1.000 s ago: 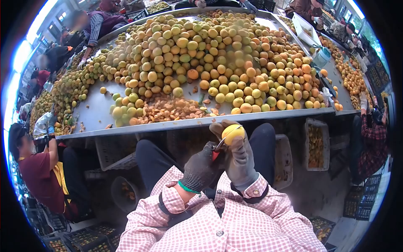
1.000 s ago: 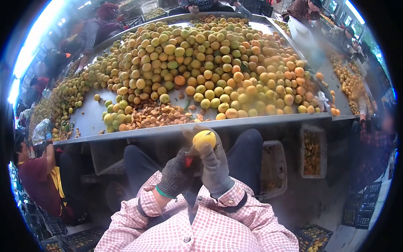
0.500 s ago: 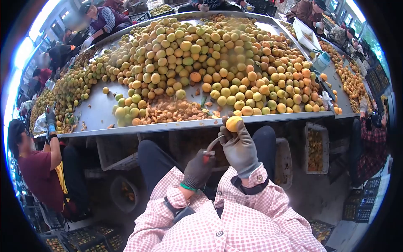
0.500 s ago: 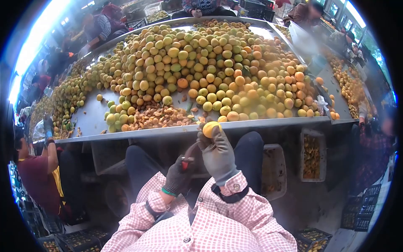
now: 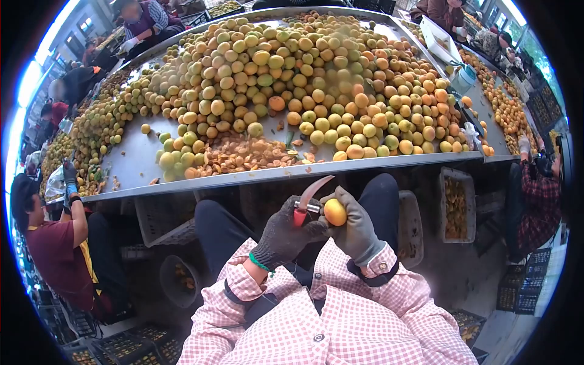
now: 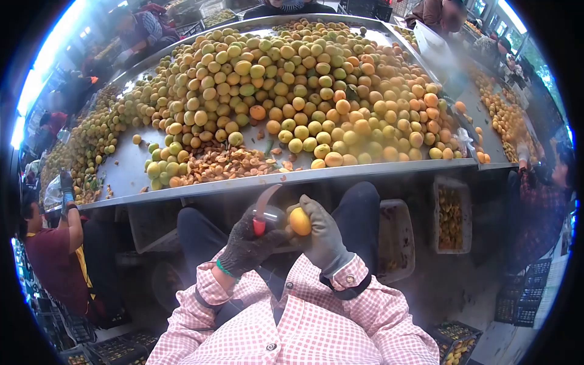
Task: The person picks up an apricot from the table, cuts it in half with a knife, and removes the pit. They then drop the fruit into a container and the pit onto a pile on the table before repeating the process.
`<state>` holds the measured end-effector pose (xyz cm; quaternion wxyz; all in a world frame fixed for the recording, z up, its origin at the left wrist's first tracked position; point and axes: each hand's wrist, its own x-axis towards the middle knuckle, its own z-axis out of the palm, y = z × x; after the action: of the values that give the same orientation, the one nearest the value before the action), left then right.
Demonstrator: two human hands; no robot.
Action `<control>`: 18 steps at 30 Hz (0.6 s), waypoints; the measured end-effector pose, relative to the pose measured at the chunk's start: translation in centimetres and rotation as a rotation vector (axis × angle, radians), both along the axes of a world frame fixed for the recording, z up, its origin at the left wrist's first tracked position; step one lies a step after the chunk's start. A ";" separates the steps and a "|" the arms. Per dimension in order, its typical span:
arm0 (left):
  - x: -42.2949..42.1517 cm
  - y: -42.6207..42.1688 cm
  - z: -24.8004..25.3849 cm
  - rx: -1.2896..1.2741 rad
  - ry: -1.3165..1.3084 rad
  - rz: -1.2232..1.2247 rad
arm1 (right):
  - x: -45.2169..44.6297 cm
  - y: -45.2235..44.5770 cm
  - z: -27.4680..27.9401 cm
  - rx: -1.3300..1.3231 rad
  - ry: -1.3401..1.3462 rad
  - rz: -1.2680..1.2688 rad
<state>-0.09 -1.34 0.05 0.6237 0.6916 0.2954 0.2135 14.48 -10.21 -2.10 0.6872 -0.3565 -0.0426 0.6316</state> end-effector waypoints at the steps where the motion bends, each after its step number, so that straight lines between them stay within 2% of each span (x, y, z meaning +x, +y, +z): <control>1: 0.1 -0.1 0.0 -0.019 -0.007 -0.035 | -0.2 -0.1 -0.8 -0.003 0.000 -0.001; 2: 0.3 -0.1 -0.1 -0.020 -0.007 -0.035 | -0.5 0.0 -1.4 -0.043 -0.181 -0.045; 3: 0.4 0.0 -0.2 0.121 0.011 -0.066 | -1.0 0.2 -1.5 -0.082 -0.361 -0.088; 4: 0.5 0.1 -0.4 0.261 0.031 -0.095 | -1.4 0.1 -0.9 -0.006 -0.835 -0.044; 5: 0.5 0.3 -0.6 0.258 0.034 -0.095 | -1.6 -0.1 -0.8 -0.008 -0.832 -0.042; 7: 0.5 0.6 -0.9 0.443 -0.060 -0.115 | -1.8 -0.1 0.1 0.070 -1.285 -0.019; 8: 0.4 0.7 -0.9 0.442 -0.058 -0.115 | -2.1 -0.3 1.7 -0.005 -0.917 0.007; 9: 0.2 0.7 -0.7 0.429 0.000 -0.117 | -2.3 -0.5 2.0 -0.006 -0.914 0.008; 11: -0.1 0.6 -0.2 0.411 0.057 -0.120 | -2.4 -1.2 2.1 0.184 -1.458 0.021; 14: -0.2 0.5 0.5 0.430 0.025 -0.152 | -3.0 -1.8 1.7 0.123 -1.357 0.041; 15: -0.2 0.3 0.6 0.527 0.010 -0.135 | -3.1 -1.9 1.7 0.063 -1.272 0.049; 16: -0.2 0.1 0.8 0.625 -0.005 -0.120 | -2.9 -1.8 1.4 0.127 -1.286 0.011; 18: 0.0 -0.2 1.8 0.680 0.052 -0.132 | -3.2 -2.1 0.7 0.104 -1.255 0.020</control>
<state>-0.13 -1.49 1.81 0.3624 0.8826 0.1779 0.2409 11.32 -12.26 -1.41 0.5419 -0.6249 -0.4717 0.3054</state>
